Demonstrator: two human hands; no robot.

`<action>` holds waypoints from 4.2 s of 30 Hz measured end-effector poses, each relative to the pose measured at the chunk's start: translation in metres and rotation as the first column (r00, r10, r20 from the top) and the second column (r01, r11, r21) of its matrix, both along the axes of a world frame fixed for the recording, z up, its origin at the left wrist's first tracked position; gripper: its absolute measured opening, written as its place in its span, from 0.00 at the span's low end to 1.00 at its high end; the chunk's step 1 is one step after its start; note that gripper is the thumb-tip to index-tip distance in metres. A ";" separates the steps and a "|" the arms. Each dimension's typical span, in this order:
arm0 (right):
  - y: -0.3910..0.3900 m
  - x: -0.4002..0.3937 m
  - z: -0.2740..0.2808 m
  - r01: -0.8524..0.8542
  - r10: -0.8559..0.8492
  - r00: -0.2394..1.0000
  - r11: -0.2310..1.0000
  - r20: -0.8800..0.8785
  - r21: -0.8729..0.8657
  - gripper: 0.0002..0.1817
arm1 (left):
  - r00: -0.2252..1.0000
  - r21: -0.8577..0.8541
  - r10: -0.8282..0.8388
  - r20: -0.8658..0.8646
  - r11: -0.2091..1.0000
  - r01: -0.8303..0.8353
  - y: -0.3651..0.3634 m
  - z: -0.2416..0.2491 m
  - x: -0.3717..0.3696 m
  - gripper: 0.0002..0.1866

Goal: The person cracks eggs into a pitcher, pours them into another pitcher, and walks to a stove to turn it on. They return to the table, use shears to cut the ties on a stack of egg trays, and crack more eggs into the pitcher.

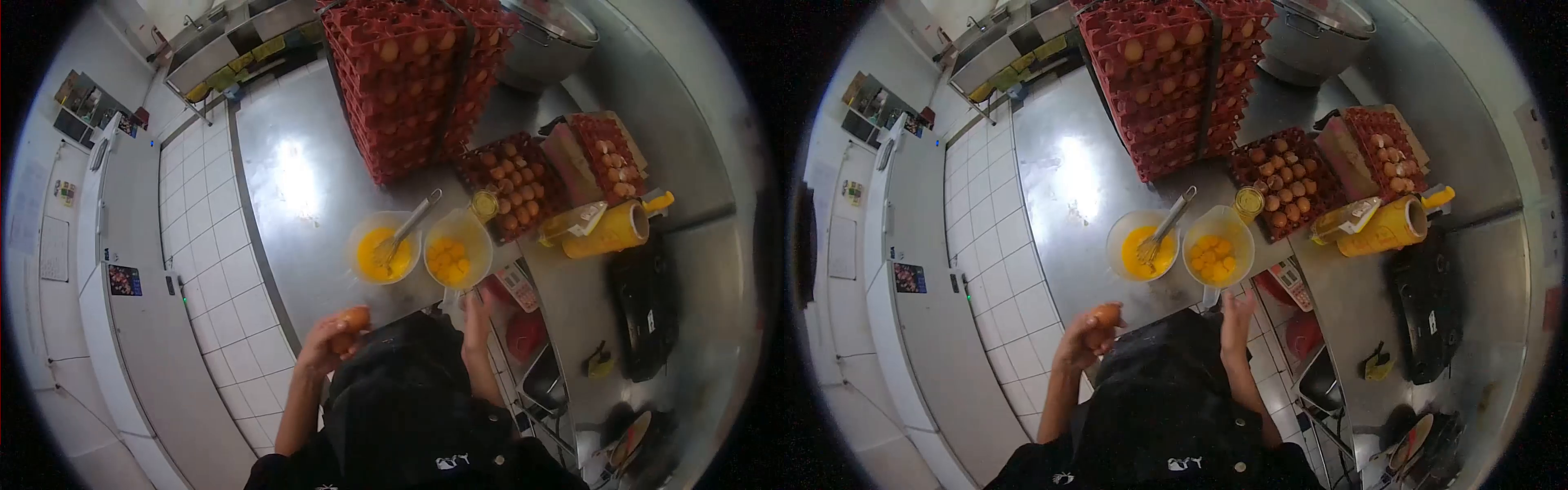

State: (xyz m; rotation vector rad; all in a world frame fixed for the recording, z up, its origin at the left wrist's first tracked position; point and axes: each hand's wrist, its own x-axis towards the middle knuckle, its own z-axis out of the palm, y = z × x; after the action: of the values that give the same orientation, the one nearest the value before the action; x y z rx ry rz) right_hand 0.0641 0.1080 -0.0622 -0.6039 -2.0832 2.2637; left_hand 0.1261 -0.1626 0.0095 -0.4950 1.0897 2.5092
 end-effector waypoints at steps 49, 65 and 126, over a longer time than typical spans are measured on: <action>-0.063 -0.075 0.145 0.111 0.530 0.821 0.219 -0.214 0.969 0.18 | 0.933 -0.128 0.355 -0.063 0.924 -0.360 -0.154 -0.065 0.081 0.33; -0.070 -0.075 0.160 0.150 0.575 0.793 0.133 -0.200 0.980 0.19 | 0.936 -0.165 0.344 -0.074 0.922 -0.351 -0.158 -0.066 0.060 0.35; -0.048 -0.034 0.093 0.254 -0.005 0.931 0.729 -0.366 0.636 0.16 | 0.927 -0.153 0.374 -0.044 0.914 -0.376 -0.166 -0.073 0.068 0.33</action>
State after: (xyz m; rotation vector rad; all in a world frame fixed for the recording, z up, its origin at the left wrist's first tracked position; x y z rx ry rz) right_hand 0.0304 0.0603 0.0305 -0.2670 -2.3389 1.2396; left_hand 0.1941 -0.3291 -0.0631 -0.8008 1.3142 2.7636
